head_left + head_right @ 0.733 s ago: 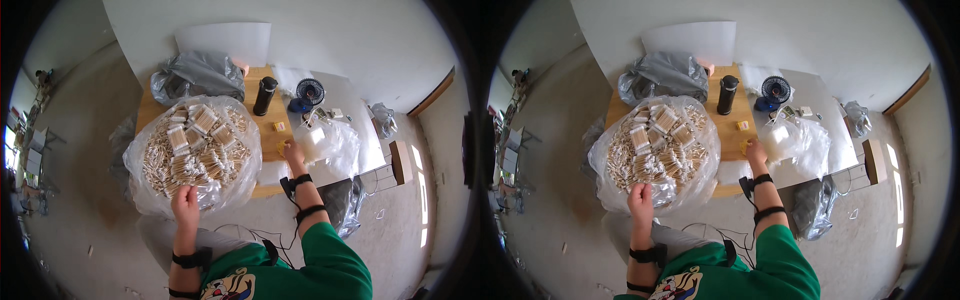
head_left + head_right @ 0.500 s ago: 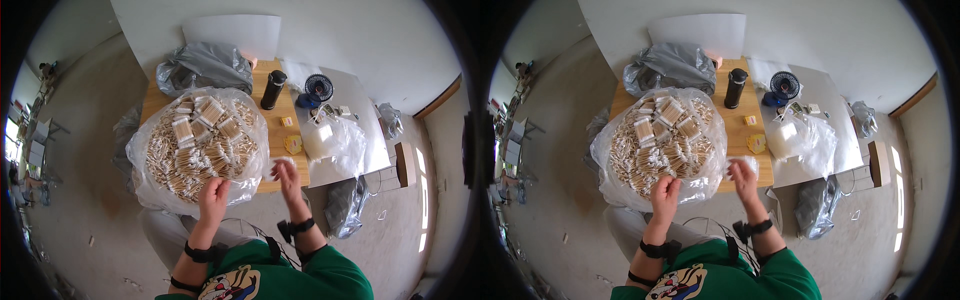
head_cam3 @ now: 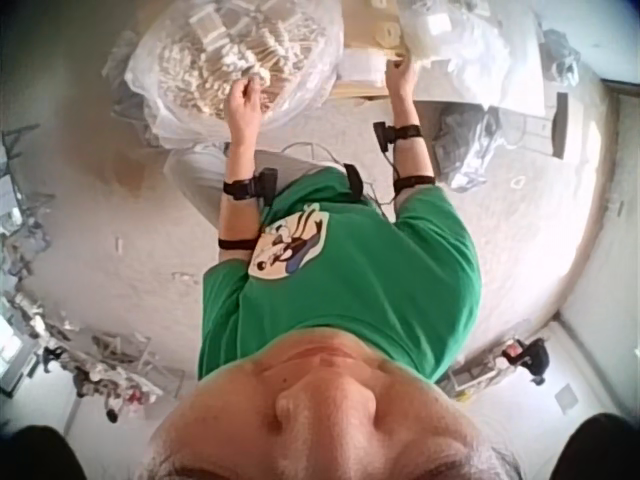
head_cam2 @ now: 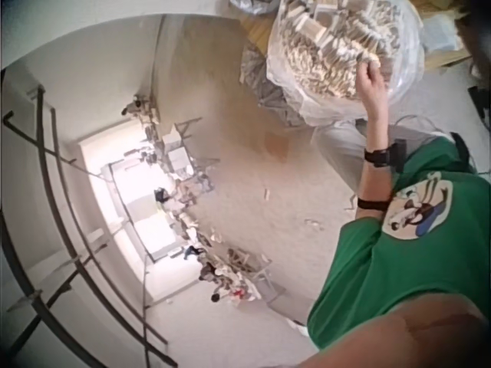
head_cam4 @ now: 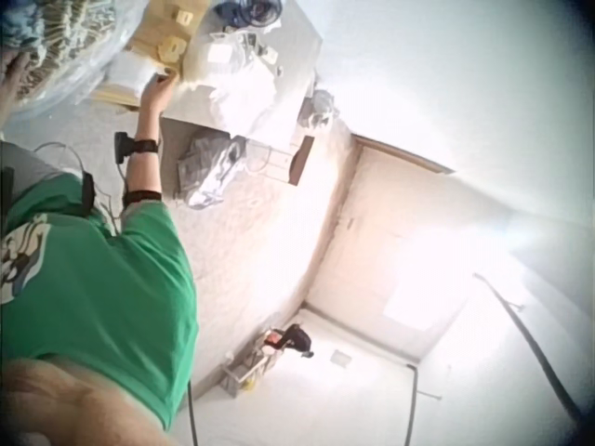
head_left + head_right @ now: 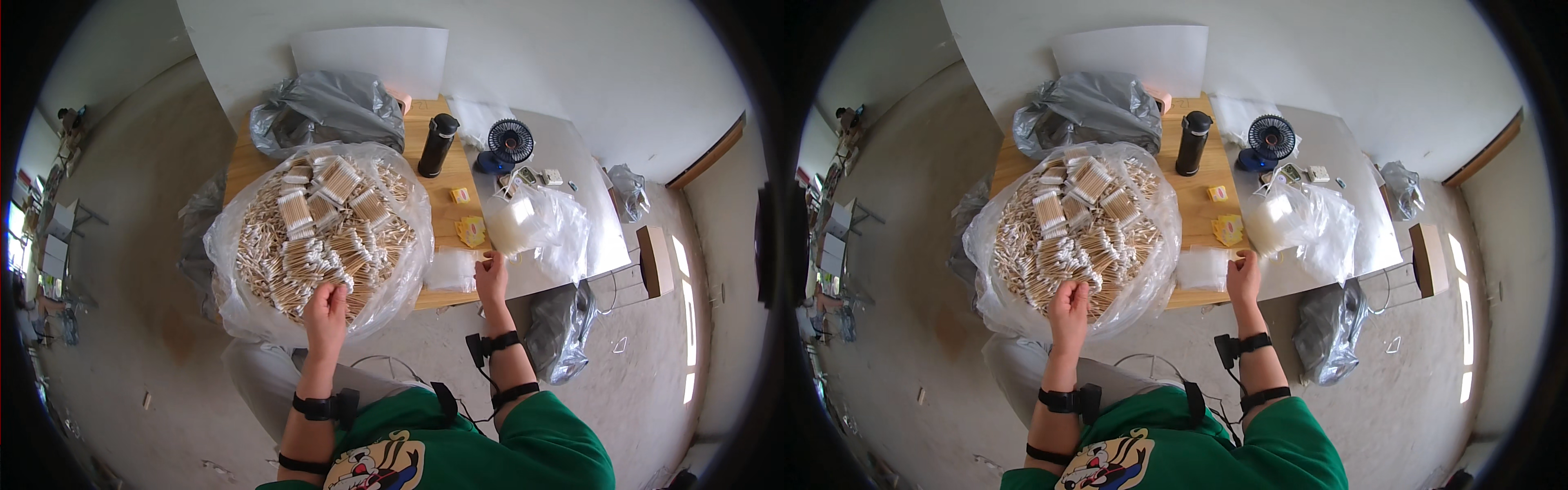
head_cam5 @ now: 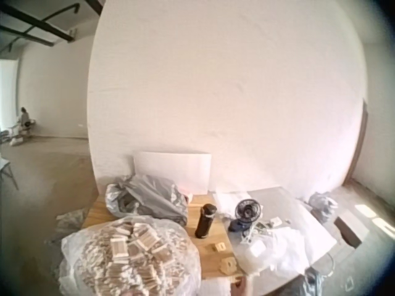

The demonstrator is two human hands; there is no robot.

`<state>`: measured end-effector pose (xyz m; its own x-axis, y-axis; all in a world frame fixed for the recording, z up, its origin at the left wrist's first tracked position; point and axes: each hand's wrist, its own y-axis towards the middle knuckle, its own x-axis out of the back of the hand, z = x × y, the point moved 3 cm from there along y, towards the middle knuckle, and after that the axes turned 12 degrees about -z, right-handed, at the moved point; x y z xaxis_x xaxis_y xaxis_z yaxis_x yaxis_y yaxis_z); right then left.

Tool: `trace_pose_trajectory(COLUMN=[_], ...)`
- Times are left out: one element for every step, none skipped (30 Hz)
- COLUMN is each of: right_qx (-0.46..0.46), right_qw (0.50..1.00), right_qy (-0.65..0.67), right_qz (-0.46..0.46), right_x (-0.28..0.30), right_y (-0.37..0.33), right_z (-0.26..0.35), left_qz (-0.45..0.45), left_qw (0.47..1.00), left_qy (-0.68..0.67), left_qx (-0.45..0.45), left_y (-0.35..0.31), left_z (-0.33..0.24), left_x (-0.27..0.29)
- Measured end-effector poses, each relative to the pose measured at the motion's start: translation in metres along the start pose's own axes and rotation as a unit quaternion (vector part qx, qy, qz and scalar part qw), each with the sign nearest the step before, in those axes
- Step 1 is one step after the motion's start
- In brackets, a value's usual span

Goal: The person is putting small items into small plastic bags.

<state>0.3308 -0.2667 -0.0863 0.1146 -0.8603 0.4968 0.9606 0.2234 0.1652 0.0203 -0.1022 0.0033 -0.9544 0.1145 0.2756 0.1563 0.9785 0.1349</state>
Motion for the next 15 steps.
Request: trace_pose_trajectory(right_qx=[0.019, 0.038, 0.04, 0.122, 0.203, 0.197, 0.205, 0.287, 0.366, 0.345, 0.343, 0.334, 0.325, 0.313, 0.303], right_qw=[0.998, 0.991, 0.991, 0.974, 0.946, 0.938, 0.938, 0.915, 0.885, 0.883, 0.886, 0.882, 0.878, 0.874, 0.87], right_qy=[-0.061, -0.122, -0.121, -0.189, -0.253, -0.284, -0.277, -0.282, -0.286, -0.305, -0.294, -0.31, -0.327, -0.342, -0.355], right_qz=[0.022, 0.044, 0.047, 0.011, -0.025, 0.022, 0.027, 0.028, 0.028, 0.088, 0.105, 0.117, 0.127, 0.144, 0.16], right_x=[-0.008, -0.015, -0.021, -0.027, -0.033, -0.039, -0.045, -0.047, -0.05, -0.056, -0.063, -0.068, -0.073, -0.077, -0.082], right_y=[-0.001, -0.004, -0.007, -0.012, -0.016, -0.023, -0.025, -0.029, -0.033, -0.037, -0.041, -0.041, -0.039, -0.04, -0.04], right_z=[0.004, 0.008, 0.01, 0.016, 0.022, 0.039, 0.04, 0.04, 0.041, 0.042, 0.042, 0.035, 0.024, 0.021, 0.019], left_qz=[-0.012, -0.018, -0.022, -0.022, -0.023, -0.04, -0.039, -0.039, -0.034, -0.031, -0.028, -0.041, -0.044, -0.049, -0.066], left_qw=[1.0, 1.0, 1.0, 1.0, 0.999, 0.999, 0.997, 0.994, 0.996, 0.995, 0.993, 0.992, 0.988, 0.983, 0.982], left_qy=[-0.007, -0.006, -0.005, 0.009, 0.024, 0.031, 0.064, 0.099, 0.079, 0.093, 0.107, 0.108, 0.126, 0.147, 0.149], left_qx=[0.006, 0.007, 0.008, 0.011, 0.014, 0.016, -0.006, -0.027, -0.014, -0.03, -0.046, -0.046, -0.073, -0.099, -0.1], left_y=[0.003, 0.004, 0.006, 0.007, 0.008, 0.01, 0.013, 0.018, 0.023, 0.032, 0.042, 0.054, 0.066, 0.077, 0.09], left_z=[0.002, 0.003, 0.004, 0.007, 0.009, 0.011, 0.013, 0.014, 0.014, 0.015, 0.017, 0.019, 0.019, 0.021, 0.024], left_x=[0.007, 0.012, 0.018, 0.024, 0.029, 0.039, 0.04, 0.041, 0.038, 0.043, 0.048, 0.051, 0.052, 0.055, 0.057])
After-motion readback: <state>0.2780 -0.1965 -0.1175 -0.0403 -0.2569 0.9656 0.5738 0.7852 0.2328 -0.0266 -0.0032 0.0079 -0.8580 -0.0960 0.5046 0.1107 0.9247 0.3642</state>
